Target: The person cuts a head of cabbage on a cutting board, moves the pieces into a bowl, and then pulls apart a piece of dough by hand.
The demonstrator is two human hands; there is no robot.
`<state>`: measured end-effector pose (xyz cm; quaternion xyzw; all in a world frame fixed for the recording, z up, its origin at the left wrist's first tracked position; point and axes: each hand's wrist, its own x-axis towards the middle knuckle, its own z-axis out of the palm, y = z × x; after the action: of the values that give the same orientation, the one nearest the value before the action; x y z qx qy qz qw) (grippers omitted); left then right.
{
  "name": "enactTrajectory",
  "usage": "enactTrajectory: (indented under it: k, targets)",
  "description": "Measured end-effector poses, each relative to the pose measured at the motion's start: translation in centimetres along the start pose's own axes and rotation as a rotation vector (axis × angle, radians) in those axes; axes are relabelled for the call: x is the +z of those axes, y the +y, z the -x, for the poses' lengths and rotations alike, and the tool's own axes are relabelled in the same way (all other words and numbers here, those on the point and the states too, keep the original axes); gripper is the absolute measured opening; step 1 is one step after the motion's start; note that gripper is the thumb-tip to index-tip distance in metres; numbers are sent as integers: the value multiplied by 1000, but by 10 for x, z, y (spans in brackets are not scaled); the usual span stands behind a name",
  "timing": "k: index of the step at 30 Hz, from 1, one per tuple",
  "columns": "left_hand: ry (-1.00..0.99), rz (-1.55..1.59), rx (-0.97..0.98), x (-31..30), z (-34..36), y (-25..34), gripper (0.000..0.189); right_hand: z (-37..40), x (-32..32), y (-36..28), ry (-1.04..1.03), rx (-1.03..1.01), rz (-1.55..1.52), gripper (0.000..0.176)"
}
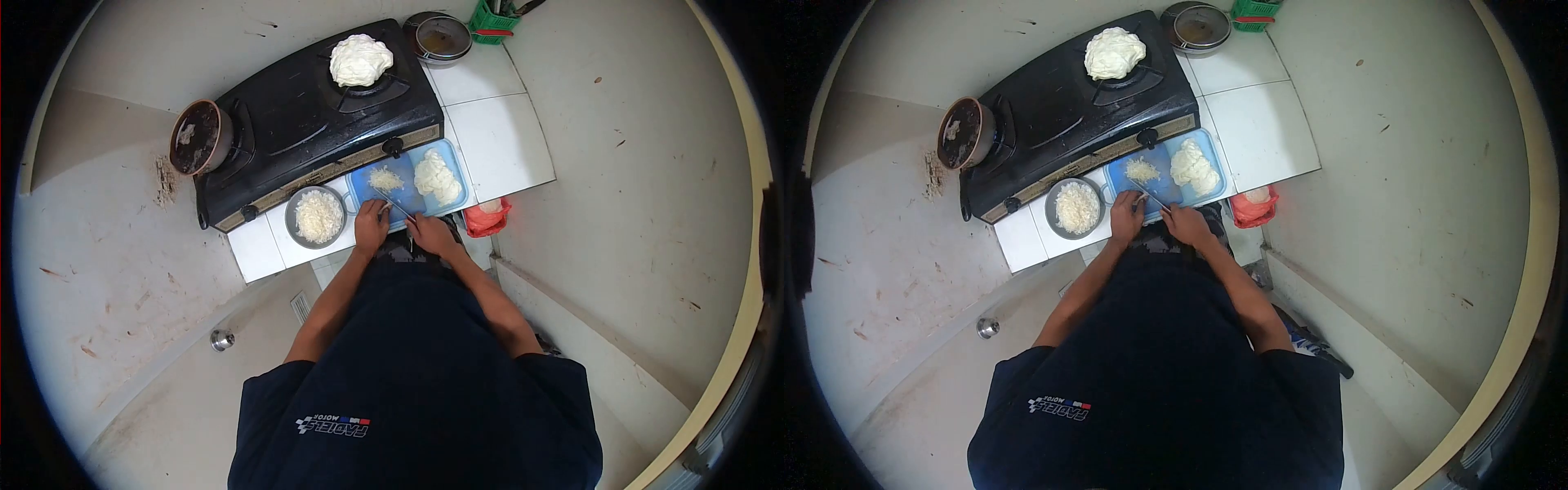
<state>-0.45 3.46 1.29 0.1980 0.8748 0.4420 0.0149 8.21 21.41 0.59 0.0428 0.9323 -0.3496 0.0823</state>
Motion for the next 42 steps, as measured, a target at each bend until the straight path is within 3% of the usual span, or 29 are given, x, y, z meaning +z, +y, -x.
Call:
enactTrajectory:
  k: [7, 10, 13, 20, 25, 42]
  targets:
    - [-21, 0, 25, 1, 0, -7, 13, 15, -7, 7, -52, 35, -19, 42]
    - [-14, -6, 42, 3, 2, -7, 15, 0, 7, 11, -21, -49, -12, 43]
    - [-8, -10, 68, 1, 2, -9, 16, -16, 8, 2, -84, 1, 58, 42]
    - [-20, -3, -33, -2, 4, -2, 11, 13, -12, 16, -24, -40, 71, 40]
    - [38, 39, 14, -3, 2, 1, 10, 17, -16, 12, -59, 78, 58, 38]
    - [15, 22, 15, 0, 2, -3, 12, 0, -4, 3, -46, -7, -24, 38]
